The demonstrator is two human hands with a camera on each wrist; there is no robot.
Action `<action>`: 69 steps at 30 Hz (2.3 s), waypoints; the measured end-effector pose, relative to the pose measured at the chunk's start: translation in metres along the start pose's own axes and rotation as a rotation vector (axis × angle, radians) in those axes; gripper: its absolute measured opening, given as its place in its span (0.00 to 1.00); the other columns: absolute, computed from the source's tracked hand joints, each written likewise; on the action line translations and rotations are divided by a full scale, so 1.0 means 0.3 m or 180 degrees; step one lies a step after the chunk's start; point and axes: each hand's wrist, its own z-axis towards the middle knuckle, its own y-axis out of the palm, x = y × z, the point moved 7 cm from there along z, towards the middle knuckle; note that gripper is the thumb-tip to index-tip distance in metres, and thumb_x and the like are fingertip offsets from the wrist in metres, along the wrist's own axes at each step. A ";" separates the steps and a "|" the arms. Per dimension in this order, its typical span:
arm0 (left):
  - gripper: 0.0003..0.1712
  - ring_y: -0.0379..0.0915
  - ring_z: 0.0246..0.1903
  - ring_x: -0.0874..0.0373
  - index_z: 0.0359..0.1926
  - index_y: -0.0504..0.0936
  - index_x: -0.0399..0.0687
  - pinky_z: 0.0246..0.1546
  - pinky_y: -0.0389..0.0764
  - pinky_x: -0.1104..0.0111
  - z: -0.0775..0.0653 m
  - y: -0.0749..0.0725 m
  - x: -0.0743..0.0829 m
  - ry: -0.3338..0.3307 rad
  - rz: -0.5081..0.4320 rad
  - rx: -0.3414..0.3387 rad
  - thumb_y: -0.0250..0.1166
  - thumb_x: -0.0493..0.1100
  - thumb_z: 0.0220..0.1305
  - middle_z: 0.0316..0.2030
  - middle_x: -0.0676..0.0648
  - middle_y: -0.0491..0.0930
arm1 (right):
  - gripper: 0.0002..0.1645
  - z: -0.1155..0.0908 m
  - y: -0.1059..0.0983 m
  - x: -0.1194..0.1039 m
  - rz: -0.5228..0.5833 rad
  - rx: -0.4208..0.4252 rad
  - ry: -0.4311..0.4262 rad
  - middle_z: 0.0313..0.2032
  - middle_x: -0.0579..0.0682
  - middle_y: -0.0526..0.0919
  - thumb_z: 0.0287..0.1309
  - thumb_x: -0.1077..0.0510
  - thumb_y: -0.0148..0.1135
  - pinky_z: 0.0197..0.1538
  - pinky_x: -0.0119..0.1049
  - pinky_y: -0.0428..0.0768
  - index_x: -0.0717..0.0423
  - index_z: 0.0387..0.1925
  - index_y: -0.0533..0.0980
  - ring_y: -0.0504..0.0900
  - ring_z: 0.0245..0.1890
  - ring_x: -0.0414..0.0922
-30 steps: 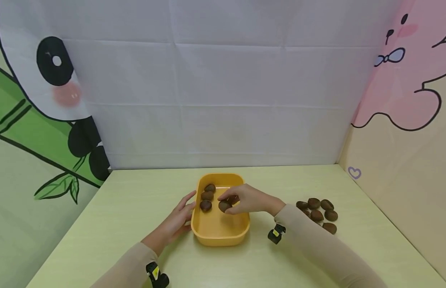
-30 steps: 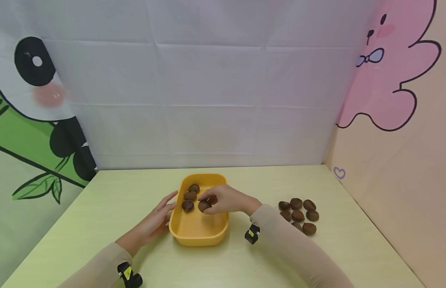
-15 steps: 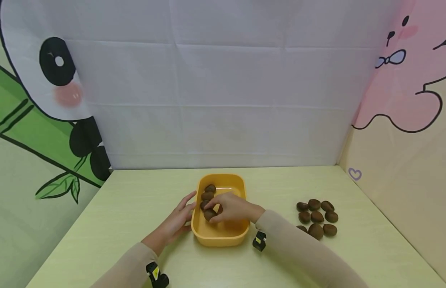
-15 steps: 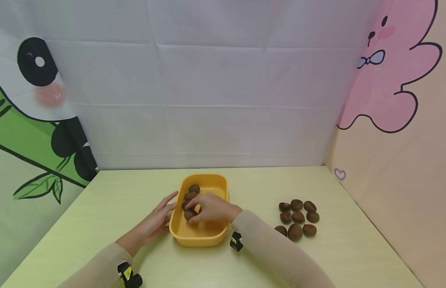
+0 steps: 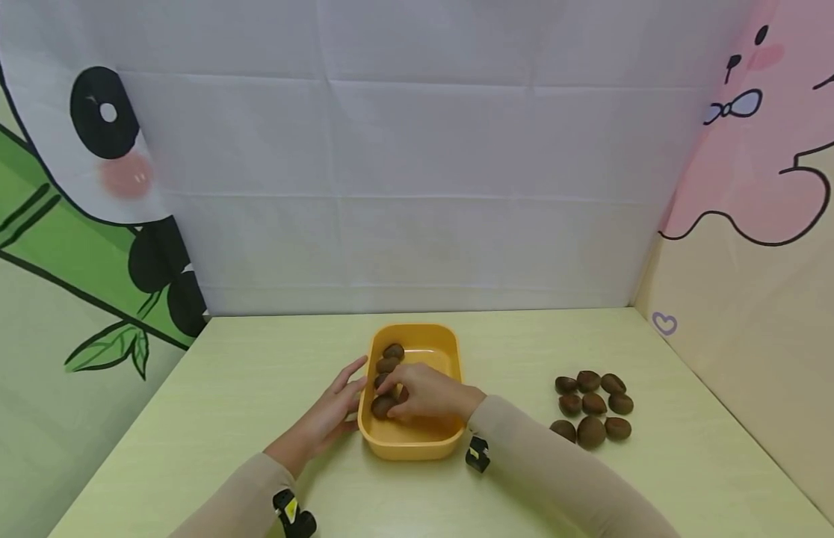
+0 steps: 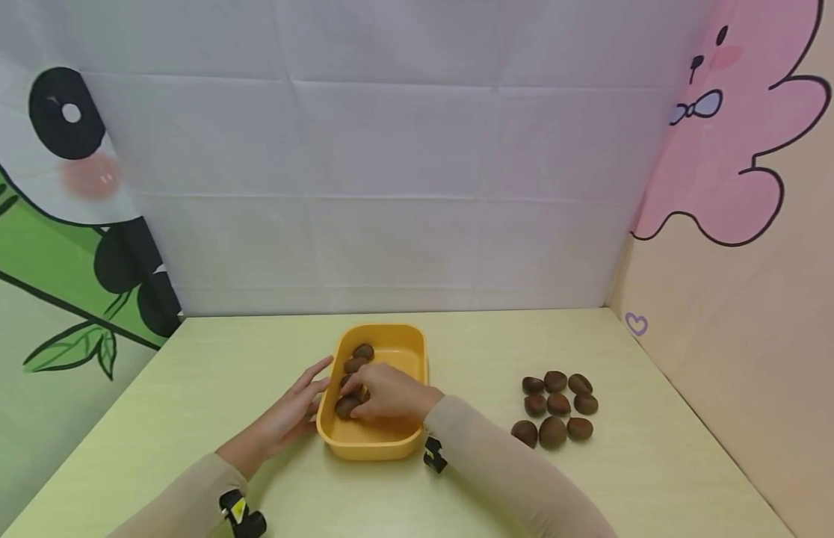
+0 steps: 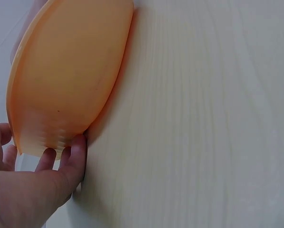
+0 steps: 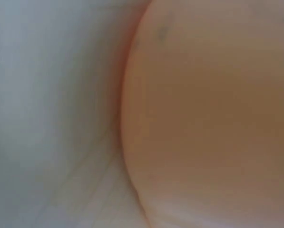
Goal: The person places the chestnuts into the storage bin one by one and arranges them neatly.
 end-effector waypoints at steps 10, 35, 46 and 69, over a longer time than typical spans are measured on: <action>0.33 0.62 0.67 0.34 0.79 0.48 0.62 0.58 0.72 0.44 -0.007 0.007 0.008 0.0024 0.0003 -0.0050 0.47 0.53 0.80 0.74 0.32 0.54 | 0.20 -0.005 -0.010 -0.001 0.0044 0.0093 0.0070 0.44 0.45 0.82 0.56 0.57 0.76 0.39 0.22 0.76 0.56 0.49 0.82 0.80 0.35 0.37; 0.32 0.66 0.65 0.37 0.79 0.51 0.66 0.53 0.78 0.49 0.000 -0.001 -0.002 0.0003 0.0016 0.0035 0.48 0.54 0.80 0.74 0.34 0.56 | 0.21 -0.203 -0.244 0.020 0.0397 0.0285 0.0159 0.46 0.45 0.82 0.60 0.57 0.72 0.47 0.33 0.81 0.52 0.54 0.79 0.85 0.39 0.39; 0.31 0.67 0.65 0.37 0.78 0.51 0.66 0.54 0.77 0.48 0.001 0.002 0.007 0.0001 0.0002 0.0031 0.47 0.53 0.80 0.73 0.35 0.58 | 0.20 -0.404 -0.296 0.117 0.0448 0.0247 0.0423 0.44 0.45 0.83 0.60 0.56 0.73 0.49 0.43 0.83 0.52 0.53 0.80 0.84 0.40 0.40; 0.32 0.69 0.63 0.39 0.78 0.51 0.66 0.53 0.77 0.50 0.001 -0.002 -0.006 -0.0015 0.0017 0.0033 0.49 0.55 0.80 0.73 0.34 0.57 | 0.20 -0.802 -0.274 0.255 0.0308 0.0230 0.0763 0.45 0.48 0.84 0.60 0.51 0.72 0.44 0.38 0.83 0.55 0.50 0.81 0.84 0.42 0.43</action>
